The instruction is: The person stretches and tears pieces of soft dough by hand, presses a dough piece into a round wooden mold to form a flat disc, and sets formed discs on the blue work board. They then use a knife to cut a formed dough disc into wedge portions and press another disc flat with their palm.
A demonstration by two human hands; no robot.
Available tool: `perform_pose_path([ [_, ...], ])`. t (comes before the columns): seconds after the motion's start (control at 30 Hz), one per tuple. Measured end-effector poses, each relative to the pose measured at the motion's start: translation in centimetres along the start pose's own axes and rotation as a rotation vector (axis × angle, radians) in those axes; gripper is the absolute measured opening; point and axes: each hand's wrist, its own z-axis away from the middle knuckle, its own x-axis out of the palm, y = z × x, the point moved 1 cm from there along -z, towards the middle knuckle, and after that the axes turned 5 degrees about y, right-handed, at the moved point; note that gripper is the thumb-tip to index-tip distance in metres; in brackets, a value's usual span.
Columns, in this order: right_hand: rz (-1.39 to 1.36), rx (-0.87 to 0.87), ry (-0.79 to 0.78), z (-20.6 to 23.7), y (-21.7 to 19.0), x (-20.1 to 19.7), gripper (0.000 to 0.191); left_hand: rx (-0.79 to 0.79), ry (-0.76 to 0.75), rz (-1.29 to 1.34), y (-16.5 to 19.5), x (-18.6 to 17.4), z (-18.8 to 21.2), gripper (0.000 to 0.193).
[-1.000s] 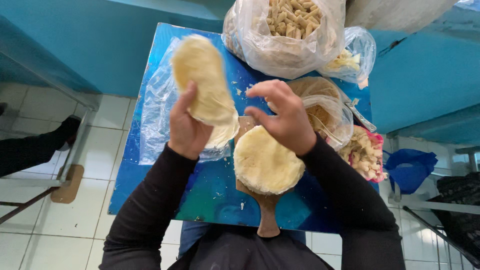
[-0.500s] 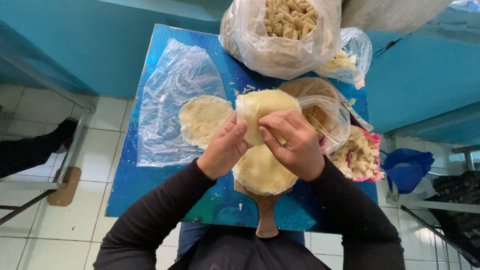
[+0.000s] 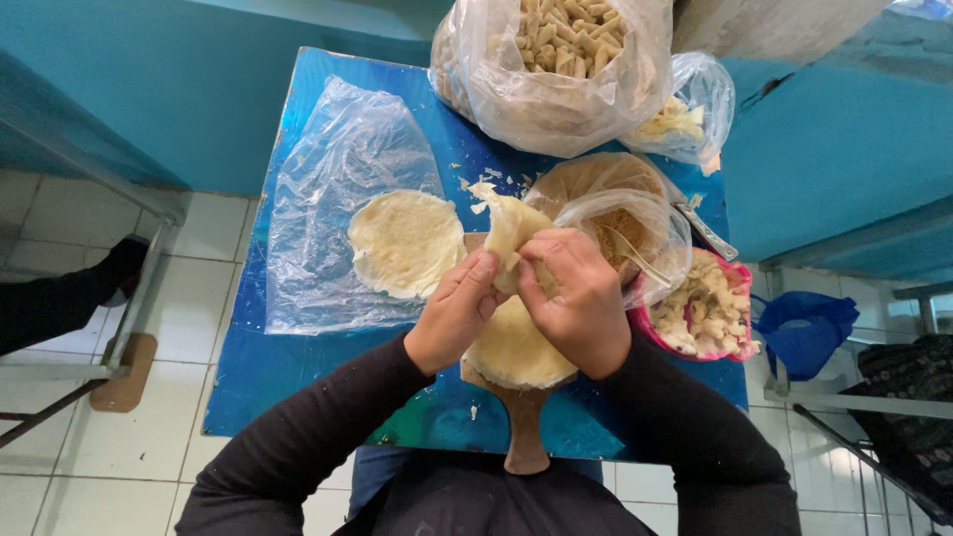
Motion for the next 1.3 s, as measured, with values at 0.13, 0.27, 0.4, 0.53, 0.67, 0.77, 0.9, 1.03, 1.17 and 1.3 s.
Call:
perform_pose_path([
  [0.13,-0.234,0.362,-0.068,-0.5,0.9,-0.5,0.011,0.021,0.025,0.059,1.2,1.4,0.0,0.041],
  [0.27,-0.198,0.313,-0.093,-0.4,1.2,-0.5,0.008,0.066,0.038,-0.149,1.8,2.3,0.1,0.038],
  [0.4,-0.032,0.005,-0.027,0.3,0.8,0.1,0.007,0.184,0.077,-0.569,2.4,2.8,0.8,0.026],
  [0.53,-0.070,0.175,0.005,0.5,1.1,0.4,0.006,0.138,0.120,-0.601,2.6,3.3,1.2,0.027],
  [0.67,-0.150,0.400,-0.054,0.1,1.4,-0.1,0.006,0.180,0.141,-0.486,2.3,4.0,1.5,0.031],
  [0.77,-0.243,0.318,-0.145,0.0,0.9,-0.9,0.009,0.188,0.194,-0.383,1.9,4.5,1.5,0.030],
  [0.9,-0.323,0.232,-0.242,0.2,0.6,-1.1,0.034,0.259,0.259,-0.424,2.0,4.8,1.2,0.020],
  [1.03,-0.456,0.406,-0.229,0.8,1.1,-0.8,0.028,0.312,0.294,-0.685,3.2,5.9,1.6,0.015],
  [1.17,-0.425,0.526,-0.192,1.6,2.5,-1.7,0.020,0.334,0.331,-0.893,4.9,7.8,2.7,0.019],
  [1.3,-0.357,0.391,-0.163,2.1,3.9,-2.7,0.014,0.537,0.280,-0.924,6.4,9.4,3.1,0.021],
])
